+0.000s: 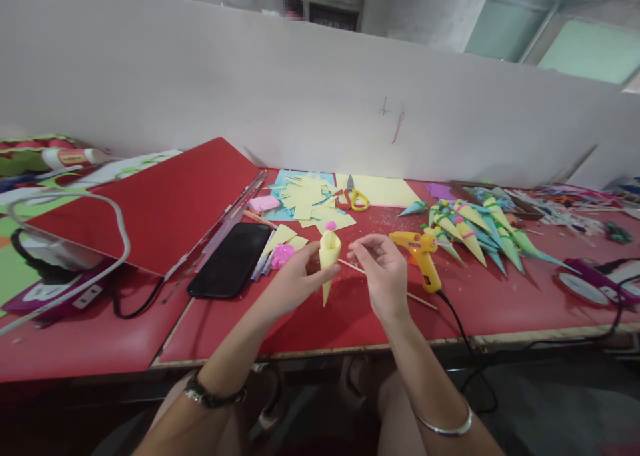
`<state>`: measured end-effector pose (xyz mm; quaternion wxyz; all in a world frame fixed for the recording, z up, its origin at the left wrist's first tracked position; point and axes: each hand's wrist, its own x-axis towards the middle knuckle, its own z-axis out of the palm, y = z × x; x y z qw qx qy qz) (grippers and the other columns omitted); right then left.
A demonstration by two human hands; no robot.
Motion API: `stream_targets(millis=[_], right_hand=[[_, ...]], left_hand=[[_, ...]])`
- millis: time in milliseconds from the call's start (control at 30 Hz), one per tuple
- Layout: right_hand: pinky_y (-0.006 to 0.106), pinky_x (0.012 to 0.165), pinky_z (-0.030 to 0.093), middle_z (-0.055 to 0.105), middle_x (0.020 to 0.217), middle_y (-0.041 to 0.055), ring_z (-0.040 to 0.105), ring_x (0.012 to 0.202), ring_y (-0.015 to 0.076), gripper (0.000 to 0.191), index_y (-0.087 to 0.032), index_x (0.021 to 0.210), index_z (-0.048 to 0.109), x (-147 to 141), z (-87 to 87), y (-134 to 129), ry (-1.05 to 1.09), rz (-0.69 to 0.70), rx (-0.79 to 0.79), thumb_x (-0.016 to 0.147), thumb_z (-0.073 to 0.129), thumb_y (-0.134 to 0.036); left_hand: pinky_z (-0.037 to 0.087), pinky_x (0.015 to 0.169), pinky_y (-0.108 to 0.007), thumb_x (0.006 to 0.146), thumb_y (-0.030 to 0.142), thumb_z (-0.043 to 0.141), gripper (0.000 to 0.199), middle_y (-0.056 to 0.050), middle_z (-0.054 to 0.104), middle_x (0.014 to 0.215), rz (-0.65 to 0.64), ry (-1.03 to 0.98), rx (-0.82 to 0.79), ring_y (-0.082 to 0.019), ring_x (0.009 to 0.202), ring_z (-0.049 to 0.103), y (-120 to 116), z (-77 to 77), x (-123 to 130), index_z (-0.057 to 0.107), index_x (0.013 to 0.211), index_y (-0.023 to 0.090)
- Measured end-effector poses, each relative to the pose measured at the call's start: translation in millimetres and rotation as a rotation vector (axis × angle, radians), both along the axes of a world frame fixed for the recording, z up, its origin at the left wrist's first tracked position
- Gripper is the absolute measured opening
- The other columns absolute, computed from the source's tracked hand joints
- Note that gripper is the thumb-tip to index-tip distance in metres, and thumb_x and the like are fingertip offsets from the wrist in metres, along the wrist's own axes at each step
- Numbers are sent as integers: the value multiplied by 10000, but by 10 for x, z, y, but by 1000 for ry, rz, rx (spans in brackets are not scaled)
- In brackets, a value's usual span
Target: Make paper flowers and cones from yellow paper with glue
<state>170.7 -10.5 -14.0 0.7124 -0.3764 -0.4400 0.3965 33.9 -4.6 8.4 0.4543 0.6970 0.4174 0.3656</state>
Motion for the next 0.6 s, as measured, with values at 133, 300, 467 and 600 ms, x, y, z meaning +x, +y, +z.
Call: stream_targets(millis=[133, 300, 467, 600], right_hand=[[285, 700, 527, 695, 806, 22, 666, 751, 151, 124, -187, 838, 610, -8, 10, -9, 2, 42, -15, 741, 620, -263], [237, 565, 509, 645, 640, -10, 620, 563, 111, 130, -170, 716, 600, 5, 8, -27, -76, -24, -16, 746, 616, -296], [239, 604, 520, 655, 711, -4, 632, 629, 113, 112, -178, 787, 596, 4, 11, -21, -69, -32, -2, 718, 640, -255], [285, 660, 533, 686, 781, 30, 659, 696, 144, 150, -174, 849, 624, 3, 10, -19, -39, 25, -11, 766, 588, -293]], left_hand=[[410, 642, -235, 748, 288, 535, 216, 26, 503, 769, -7, -17, -5, -122, 706, 485, -1, -11, -1, 493, 916, 159], [399, 609, -222, 751, 294, 541, 200, 35, 477, 745, -10, -24, -4, -110, 672, 469, 5, -17, -2, 491, 891, 159], [406, 618, -223, 745, 289, 548, 220, 32, 482, 752, -8, -25, -7, -113, 681, 475, 4, -14, 5, 492, 911, 156], [416, 670, -230, 749, 285, 540, 230, 14, 515, 807, -19, -43, 3, -126, 748, 498, 0, -16, -1, 499, 937, 160]])
